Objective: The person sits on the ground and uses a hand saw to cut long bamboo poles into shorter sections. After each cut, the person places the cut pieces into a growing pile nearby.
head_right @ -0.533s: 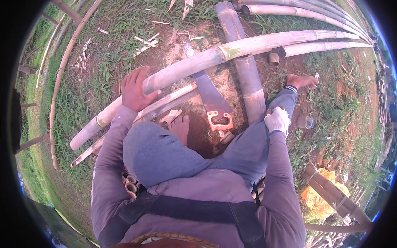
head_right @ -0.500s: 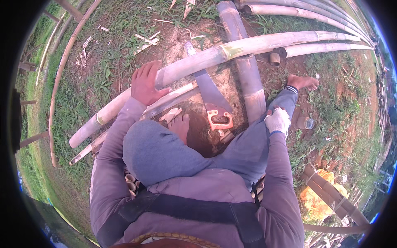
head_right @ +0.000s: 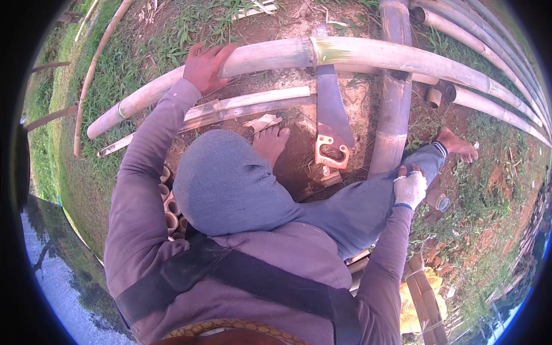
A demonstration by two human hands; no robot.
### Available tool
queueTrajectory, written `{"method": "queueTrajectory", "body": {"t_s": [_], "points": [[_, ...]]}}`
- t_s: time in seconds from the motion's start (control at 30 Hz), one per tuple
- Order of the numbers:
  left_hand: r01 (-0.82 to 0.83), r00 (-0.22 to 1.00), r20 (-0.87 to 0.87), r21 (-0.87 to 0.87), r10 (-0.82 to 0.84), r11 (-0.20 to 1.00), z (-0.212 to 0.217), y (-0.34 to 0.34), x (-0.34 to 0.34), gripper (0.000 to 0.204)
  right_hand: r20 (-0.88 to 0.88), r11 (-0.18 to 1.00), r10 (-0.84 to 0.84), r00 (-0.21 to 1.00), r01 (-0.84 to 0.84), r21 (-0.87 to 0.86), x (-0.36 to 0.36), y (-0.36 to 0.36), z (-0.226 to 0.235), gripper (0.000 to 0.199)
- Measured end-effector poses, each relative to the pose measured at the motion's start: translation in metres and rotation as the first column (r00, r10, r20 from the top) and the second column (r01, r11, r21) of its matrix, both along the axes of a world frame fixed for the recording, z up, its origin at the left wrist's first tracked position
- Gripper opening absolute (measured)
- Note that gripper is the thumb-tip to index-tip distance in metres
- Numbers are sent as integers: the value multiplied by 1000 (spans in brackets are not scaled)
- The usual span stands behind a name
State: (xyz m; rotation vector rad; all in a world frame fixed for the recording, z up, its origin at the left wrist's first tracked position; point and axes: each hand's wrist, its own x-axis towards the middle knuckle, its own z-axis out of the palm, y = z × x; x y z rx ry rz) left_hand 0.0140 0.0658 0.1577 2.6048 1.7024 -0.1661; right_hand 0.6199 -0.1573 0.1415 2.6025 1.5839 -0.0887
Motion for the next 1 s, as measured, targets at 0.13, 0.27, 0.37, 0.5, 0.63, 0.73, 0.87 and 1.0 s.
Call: {"method": "queueTrajectory", "body": {"t_s": [0.13,0.27,0.37,0.5,0.63,0.73,0.87,1.0], "points": [[-138,987,-81,11,138,990,-24,-36,-66,100,-5,999,16,1000,-17,-45,1,11,1,43],[-113,987,140,295,74,949,-36,-93,-51,84,22,998,0,1000,-1,59,-11,15,3,43],[-64,941,334,32,49,997,-75,-148,-30,73,-28,845,430,902,-392,364,-22,29,-22,38],[-338,926,220,111,308,935,-121,-167,-32,68,-172,644,748,642,-637,423,-161,66,-3,40],[-322,941,85,-64,327,944,-126,-146,-56,61,-267,500,865,424,-756,422,-249,97,-10,55],[-158,965,180,-168,188,973,-104,-153,-66,53,47,336,927,372,-881,334,-288,113,-6,63],[-33,936,321,-338,148,941,-53,-165,-58,46,-148,392,918,368,-897,206,-284,117,-12,50],[20,898,412,-387,153,922,-37,-174,-47,36,-226,404,905,361,-897,182,-260,128,-18,46]]}}
